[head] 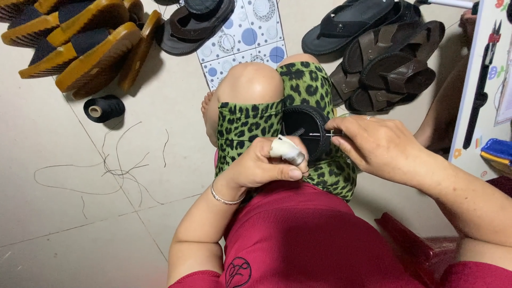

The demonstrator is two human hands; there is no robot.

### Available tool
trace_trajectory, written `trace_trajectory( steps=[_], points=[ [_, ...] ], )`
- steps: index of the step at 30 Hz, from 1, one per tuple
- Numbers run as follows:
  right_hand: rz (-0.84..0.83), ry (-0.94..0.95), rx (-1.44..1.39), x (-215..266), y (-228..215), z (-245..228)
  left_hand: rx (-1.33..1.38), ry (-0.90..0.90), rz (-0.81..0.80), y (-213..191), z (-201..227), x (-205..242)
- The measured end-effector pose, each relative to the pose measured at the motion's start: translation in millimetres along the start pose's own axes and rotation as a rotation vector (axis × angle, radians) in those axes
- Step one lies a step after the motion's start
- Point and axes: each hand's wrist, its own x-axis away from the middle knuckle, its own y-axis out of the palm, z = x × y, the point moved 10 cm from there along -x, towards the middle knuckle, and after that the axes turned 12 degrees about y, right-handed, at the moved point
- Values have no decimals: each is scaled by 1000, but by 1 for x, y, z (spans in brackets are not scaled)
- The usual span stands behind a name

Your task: The person sits on the floor and sews a black slip-on shoe using a needle and thread. They repeatedly push the needle through the shoe's edge and pull the thread to stitch the sole to the upper. The person adjusts the shoe's position on their lap during the process.

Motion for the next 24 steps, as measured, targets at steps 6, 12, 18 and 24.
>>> trace_trajectory(
  steps=[6,12,18,24],
  points=[
    [32,-18,-40,0,-1,0,221,-47,115,-7,-6,-10],
    [198,-107,-1,7,-8,-8,-869,-98,217,-38,-14,-12],
    [100,-123,112,27,-17,3,-905,-133,93,-14,-15,-24],
    [-217,194,-109,42,-47,81,-1168,128,200,-32,18,-11]
  ],
)
